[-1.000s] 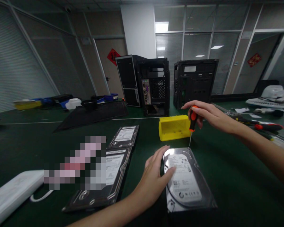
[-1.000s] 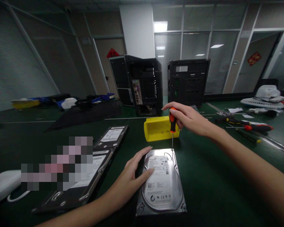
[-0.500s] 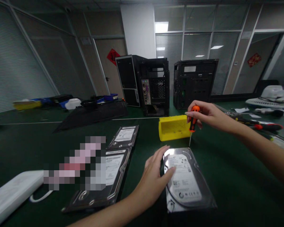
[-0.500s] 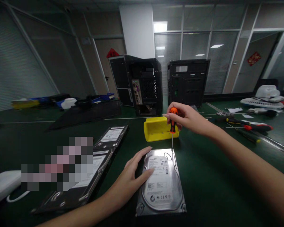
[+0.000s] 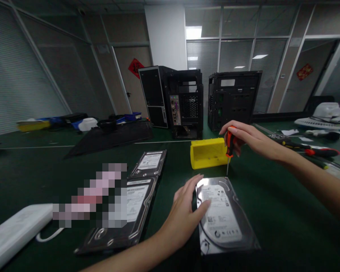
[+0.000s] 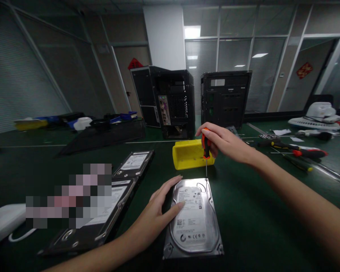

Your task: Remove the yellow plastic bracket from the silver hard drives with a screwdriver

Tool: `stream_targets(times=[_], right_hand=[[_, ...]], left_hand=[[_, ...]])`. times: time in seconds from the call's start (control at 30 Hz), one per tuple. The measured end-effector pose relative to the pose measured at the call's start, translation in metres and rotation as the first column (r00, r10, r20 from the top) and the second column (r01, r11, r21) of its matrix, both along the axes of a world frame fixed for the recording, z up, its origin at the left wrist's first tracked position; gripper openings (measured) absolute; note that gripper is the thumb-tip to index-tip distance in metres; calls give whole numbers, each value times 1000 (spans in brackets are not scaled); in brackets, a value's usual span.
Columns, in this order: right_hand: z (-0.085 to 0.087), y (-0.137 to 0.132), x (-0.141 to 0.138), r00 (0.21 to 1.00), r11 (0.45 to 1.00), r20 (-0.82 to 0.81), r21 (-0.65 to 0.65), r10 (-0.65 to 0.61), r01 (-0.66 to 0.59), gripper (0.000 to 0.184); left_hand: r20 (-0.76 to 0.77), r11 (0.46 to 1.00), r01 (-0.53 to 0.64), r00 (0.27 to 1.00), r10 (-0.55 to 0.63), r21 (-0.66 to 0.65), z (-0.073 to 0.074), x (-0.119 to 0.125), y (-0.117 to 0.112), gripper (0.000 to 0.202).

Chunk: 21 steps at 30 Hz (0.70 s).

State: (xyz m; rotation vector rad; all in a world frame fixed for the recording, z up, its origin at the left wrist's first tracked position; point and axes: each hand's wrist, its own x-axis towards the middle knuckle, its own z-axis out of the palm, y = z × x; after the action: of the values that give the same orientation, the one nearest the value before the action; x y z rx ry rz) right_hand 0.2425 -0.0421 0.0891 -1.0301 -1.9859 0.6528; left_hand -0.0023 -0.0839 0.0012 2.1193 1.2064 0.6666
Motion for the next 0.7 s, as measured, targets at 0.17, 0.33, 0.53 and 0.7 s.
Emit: stream_targets(times=[0.17,0.33,0.53,0.7], right_hand=[[0,-1,0,998,996,16,67,-57,56,30],[-2,-1,-2,992,986,67,132,-107,98,38],[0,-1,-2,988,983,90,146,-123,109,31],[2,-4,1,994,989,76,133,-82,71,40]], left_hand=[[-11,1000,1,1000,-1,-29,2,-1,-1,54],[-11,1000,-6,1000,6,-9,1,0,0,53],[-11,1000,-4,1000,4,-11,1,1,0,52],[6,1000,6,1000,-6,11,-2,-1,1,52]])
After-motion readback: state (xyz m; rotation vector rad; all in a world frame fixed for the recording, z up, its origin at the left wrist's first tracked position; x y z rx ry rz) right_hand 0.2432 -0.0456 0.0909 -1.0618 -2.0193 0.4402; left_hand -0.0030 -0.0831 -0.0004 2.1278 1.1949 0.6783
